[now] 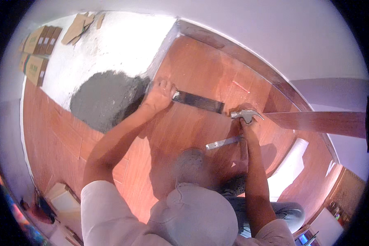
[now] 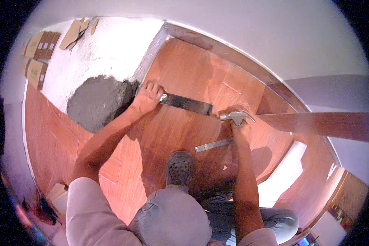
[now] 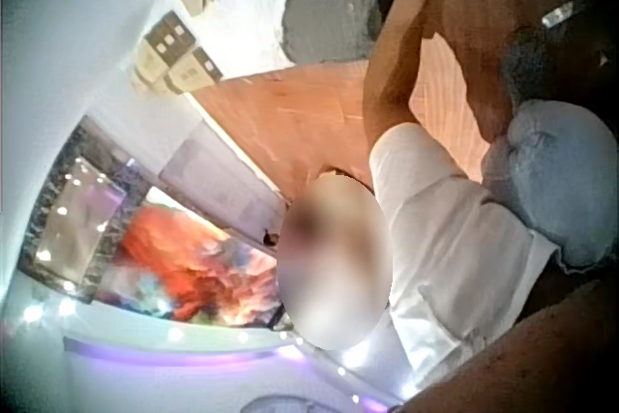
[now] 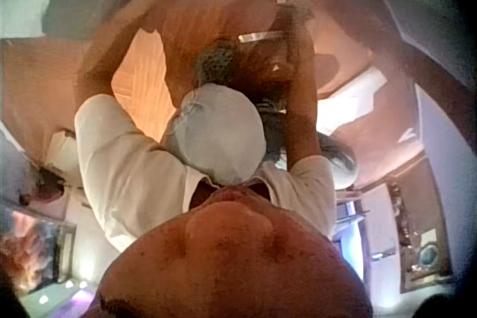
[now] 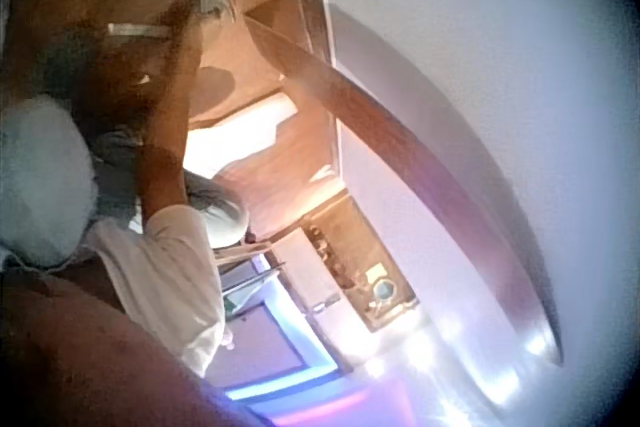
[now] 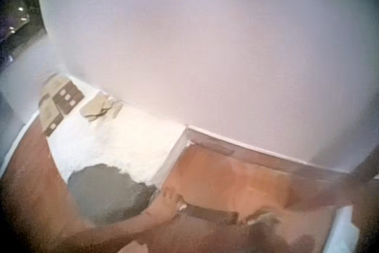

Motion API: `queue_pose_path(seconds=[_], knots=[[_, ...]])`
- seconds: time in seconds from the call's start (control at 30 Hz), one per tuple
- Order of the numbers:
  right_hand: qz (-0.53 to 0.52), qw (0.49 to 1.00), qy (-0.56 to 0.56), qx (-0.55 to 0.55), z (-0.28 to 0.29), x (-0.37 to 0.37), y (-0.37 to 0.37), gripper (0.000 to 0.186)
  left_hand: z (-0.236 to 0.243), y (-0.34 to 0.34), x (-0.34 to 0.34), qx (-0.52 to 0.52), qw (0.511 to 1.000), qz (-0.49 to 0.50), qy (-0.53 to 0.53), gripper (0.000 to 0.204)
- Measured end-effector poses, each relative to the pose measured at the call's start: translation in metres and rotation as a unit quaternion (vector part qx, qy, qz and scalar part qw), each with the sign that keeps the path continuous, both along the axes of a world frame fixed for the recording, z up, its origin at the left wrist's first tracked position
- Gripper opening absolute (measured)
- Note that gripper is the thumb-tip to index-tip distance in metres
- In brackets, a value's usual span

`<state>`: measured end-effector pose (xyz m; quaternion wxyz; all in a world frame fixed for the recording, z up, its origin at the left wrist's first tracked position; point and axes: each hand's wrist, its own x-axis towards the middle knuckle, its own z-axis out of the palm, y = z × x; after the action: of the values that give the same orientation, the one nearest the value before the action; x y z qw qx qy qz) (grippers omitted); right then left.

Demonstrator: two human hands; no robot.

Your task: The person fits a wood floor plank into place, marks it with a pencil, cuts it using a table saw, and then secures it to the subfloor with a metal bar and a hammer.

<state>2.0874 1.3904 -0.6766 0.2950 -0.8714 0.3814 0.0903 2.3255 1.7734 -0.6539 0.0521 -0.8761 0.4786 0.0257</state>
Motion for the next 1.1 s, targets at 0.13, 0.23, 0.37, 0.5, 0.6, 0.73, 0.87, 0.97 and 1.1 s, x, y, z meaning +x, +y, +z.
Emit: queue_pose_path(seconds=[0.13,0.23,0.37,0.5,0.6,0.73,0.87,0.97,1.1], knots=[[0.007,0.997,-0.076,0.031,-0.006,-0.002,-0.001,0.039,-0.007,0.009,-0.042,-0.035,0.995,0.087,0.019,0.048],[-0.003,0.992,-0.086,0.091,-0.006,0.003,0.002,0.036,0.016,0.012,-0.062,-0.103,0.982,0.131,0.094,0.061],[-0.015,0.982,-0.082,0.169,-0.004,0.023,-0.016,0.036,0.022,0.014,-0.066,-0.205,0.939,0.226,0.157,0.063],[0.07,0.975,-0.134,0.162,0.089,0.109,0.043,0.042,0.013,0.028,-0.04,-0.176,0.933,0.268,0.16,0.066],[0.098,0.943,-0.128,0.29,0.142,0.162,0.079,0.056,-0.016,0.014,-0.01,-0.154,0.94,0.253,0.169,0.074],[0.276,0.935,-0.219,0.045,0.078,0.215,0.098,0.049,-0.035,-0.026,0.01,-0.117,0.945,0.285,0.11,0.087],[0.258,0.934,-0.21,0.133,0.039,0.266,0.122,0.043,-0.041,-0.041,0.015,-0.084,0.941,0.314,0.096,0.093],[0.244,0.928,-0.234,0.157,0.058,0.295,0.149,0.044,-0.039,-0.035,0.012,-0.076,0.939,0.316,0.114,0.095],[0.246,0.955,-0.162,0.041,0.052,0.322,0.182,0.052,-0.057,-0.021,0.009,-0.072,0.949,0.3,0.063,0.095]])
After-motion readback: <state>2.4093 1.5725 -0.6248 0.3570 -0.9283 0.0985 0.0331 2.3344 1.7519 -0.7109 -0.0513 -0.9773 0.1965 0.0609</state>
